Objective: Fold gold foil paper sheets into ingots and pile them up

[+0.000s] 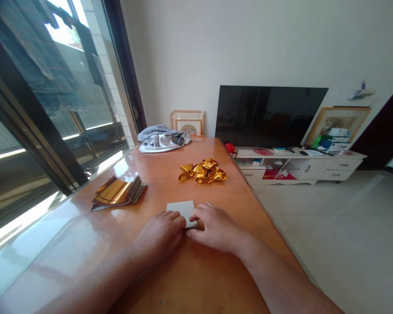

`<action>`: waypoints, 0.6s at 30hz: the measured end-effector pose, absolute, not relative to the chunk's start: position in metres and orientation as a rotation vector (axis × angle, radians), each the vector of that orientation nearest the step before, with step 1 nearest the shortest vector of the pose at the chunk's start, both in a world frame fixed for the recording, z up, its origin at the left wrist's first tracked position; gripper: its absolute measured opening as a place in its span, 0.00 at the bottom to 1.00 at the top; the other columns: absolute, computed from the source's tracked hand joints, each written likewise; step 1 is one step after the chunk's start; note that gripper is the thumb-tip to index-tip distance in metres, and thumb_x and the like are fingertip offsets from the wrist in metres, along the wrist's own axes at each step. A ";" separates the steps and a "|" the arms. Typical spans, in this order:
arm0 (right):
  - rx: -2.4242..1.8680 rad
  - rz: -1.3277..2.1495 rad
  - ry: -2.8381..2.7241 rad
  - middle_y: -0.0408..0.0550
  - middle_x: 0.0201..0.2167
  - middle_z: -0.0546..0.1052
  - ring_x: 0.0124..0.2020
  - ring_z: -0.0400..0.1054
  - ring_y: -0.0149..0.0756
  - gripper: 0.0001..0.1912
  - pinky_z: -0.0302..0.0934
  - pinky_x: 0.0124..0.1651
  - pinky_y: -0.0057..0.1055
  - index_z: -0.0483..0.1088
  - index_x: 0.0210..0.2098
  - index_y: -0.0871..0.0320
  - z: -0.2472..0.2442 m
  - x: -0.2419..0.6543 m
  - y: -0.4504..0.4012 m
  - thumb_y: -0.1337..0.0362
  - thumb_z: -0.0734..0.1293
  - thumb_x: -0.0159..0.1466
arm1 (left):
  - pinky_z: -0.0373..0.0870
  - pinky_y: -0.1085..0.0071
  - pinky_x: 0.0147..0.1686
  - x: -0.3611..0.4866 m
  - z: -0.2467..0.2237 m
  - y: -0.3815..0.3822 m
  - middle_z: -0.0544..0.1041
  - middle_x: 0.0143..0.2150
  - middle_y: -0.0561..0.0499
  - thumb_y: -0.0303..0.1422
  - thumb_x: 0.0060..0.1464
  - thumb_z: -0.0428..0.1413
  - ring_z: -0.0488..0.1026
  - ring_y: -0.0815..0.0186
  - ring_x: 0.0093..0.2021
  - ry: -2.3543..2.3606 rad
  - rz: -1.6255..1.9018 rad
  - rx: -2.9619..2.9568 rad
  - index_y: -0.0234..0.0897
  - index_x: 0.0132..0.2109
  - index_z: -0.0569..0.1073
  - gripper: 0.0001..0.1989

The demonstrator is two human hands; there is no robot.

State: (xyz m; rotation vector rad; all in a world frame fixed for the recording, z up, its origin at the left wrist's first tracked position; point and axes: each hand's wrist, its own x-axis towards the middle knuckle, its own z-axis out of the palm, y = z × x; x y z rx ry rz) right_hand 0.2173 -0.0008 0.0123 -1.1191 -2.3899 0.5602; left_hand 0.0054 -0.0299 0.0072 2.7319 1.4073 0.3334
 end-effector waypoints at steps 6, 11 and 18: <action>-1.138 0.511 -2.485 0.46 0.35 0.76 0.40 0.67 0.40 0.03 0.57 0.42 0.33 0.76 0.33 0.52 0.004 0.216 0.001 0.65 0.70 0.59 | 0.62 0.67 0.37 0.003 0.000 -0.027 0.75 0.36 0.47 0.27 0.58 0.51 0.71 0.60 0.37 1.400 0.419 2.638 0.39 0.36 0.72 0.05; -1.091 0.597 -2.486 0.47 0.35 0.77 0.40 0.67 0.40 0.06 0.58 0.44 0.34 0.78 0.34 0.51 0.001 0.218 0.008 0.66 0.67 0.62 | 0.61 0.68 0.36 -0.001 0.002 -0.027 0.76 0.36 0.47 0.28 0.58 0.51 0.72 0.60 0.36 1.377 0.466 2.553 0.40 0.36 0.73 0.07; -1.114 0.744 -2.394 0.46 0.31 0.75 0.34 0.66 0.36 0.09 0.58 0.39 0.32 0.75 0.28 0.54 -0.007 0.214 0.015 0.63 0.67 0.64 | 0.60 0.71 0.33 -0.014 0.006 -0.024 0.77 0.34 0.49 0.28 0.53 0.52 0.71 0.62 0.34 1.433 0.539 2.289 0.40 0.34 0.74 0.06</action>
